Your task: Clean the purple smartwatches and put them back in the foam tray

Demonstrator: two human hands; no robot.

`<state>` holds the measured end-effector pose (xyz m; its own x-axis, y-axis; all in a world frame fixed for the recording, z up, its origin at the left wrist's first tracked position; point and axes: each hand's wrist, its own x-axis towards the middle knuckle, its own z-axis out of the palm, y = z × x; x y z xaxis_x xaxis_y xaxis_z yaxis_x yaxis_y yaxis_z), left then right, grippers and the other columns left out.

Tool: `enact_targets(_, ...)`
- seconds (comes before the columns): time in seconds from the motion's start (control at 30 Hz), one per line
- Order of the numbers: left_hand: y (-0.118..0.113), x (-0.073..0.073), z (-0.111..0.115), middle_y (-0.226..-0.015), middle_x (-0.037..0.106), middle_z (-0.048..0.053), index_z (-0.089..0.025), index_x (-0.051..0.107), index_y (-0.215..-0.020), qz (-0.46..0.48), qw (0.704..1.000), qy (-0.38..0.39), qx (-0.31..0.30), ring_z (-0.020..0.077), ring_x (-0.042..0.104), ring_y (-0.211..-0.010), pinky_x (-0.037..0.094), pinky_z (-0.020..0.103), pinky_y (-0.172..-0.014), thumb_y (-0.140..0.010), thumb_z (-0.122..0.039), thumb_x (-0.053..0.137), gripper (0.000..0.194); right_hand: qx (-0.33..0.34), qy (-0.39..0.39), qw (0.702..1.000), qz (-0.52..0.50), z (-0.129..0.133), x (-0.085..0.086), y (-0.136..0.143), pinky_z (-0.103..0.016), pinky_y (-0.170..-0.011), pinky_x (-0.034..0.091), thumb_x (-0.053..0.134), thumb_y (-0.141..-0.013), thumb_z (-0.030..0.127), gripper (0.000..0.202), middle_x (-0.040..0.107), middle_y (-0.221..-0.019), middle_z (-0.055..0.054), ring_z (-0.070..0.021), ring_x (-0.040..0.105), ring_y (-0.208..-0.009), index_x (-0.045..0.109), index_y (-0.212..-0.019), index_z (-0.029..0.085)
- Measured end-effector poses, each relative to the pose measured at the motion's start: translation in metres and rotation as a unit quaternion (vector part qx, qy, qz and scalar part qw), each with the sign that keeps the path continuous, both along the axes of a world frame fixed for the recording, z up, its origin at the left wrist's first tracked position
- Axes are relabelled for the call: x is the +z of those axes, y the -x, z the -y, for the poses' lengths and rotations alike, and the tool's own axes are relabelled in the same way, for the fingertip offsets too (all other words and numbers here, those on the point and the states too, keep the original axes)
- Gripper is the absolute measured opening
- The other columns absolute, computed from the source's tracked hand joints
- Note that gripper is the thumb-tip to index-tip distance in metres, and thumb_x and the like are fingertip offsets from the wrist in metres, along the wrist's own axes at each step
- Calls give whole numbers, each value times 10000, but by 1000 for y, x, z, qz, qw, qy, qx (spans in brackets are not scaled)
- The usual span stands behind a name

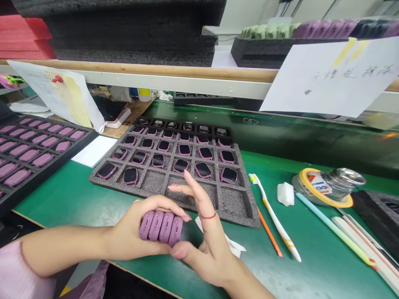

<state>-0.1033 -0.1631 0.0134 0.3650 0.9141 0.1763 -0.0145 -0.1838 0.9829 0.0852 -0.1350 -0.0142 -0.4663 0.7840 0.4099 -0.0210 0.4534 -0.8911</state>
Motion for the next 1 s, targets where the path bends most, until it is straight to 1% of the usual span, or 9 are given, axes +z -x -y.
enact_targets(0.07,0,0,1,-1085,749,64,-186,666,-1101,-7,1000,-12,-1,198,726,-955,563,293,-883,-691,-186,872,459,-1,68,997,-20,-2,-3,2,-471,-1172,346,416,-906,736,770,581,-1348,-69,-269,535,-1275,293,-1552,334)
enact_targets(0.13,0,0,2,-1087,748,68,-187,658,-1119,-6,1000,-26,-6,198,732,-951,572,291,-874,-713,-181,855,451,-6,130,991,-41,-5,-6,5,-444,-1124,402,333,-929,739,709,625,-1277,-61,-252,570,-1219,359,-1516,341)
enact_targets(0.27,1,0,1,-1057,752,66,-183,661,-1108,-14,999,-40,0,210,726,-993,571,289,-899,-704,-186,865,453,-18,184,980,-79,-9,-9,10,-382,-1023,486,344,-923,745,655,678,-1147,-48,-220,630,-1101,493,-1409,332)
enact_targets(0.4,1,0,0,-1046,752,44,-198,668,-1103,-29,999,-45,4,205,715,-1041,559,264,-918,-699,-182,869,451,-10,180,981,-69,-7,-8,9,-348,-1015,477,364,-939,714,611,667,-1151,-38,-206,629,-1091,506,-1399,339)
enact_targets(0.5,1,-1,0,-1132,736,26,-224,662,-1115,-19,998,-63,7,175,708,-1059,541,234,-943,-700,-149,862,467,18,170,984,-58,-4,-5,7,-340,-986,491,394,-925,720,614,649,-1181,-35,-215,621,-1108,506,-1404,352)
enact_targets(0.6,1,-4,-1,-1168,725,8,-242,652,-1127,-18,996,-81,10,154,697,-1077,515,223,-981,-709,-117,846,477,29,155,987,-38,-3,-2,5,-343,-1015,474,403,-917,729,632,631,-1228,-37,-222,601,-1143,497,-1418,356)
enact_targets(0.67,1,-5,-1,-1149,730,11,-236,649,-1126,-21,996,-84,15,158,697,-1077,514,234,-987,-714,-113,838,469,25,143,989,-29,-3,0,3,-338,-1041,453,395,-923,724,623,627,-1242,-33,-219,587,-1162,500,-1417,360)
enact_targets(0.83,1,-6,-3,-1087,744,46,-201,656,-1107,-26,996,-75,29,197,715,-1036,552,279,-931,-728,-149,834,421,6,117,993,-22,-4,0,0,-307,-1052,434,379,-944,699,587,631,-1247,-21,-204,571,-1179,510,-1410,366)
enact_targets(1.0,1,-8,-5,-1143,738,43,-218,656,-1106,-16,993,-109,34,201,701,-1079,531,309,-993,-731,-169,839,420,4,84,996,-4,-4,-4,0,-299,-1033,449,370,-959,677,576,622,-1264,-24,-200,578,-1164,489,-1424,358)
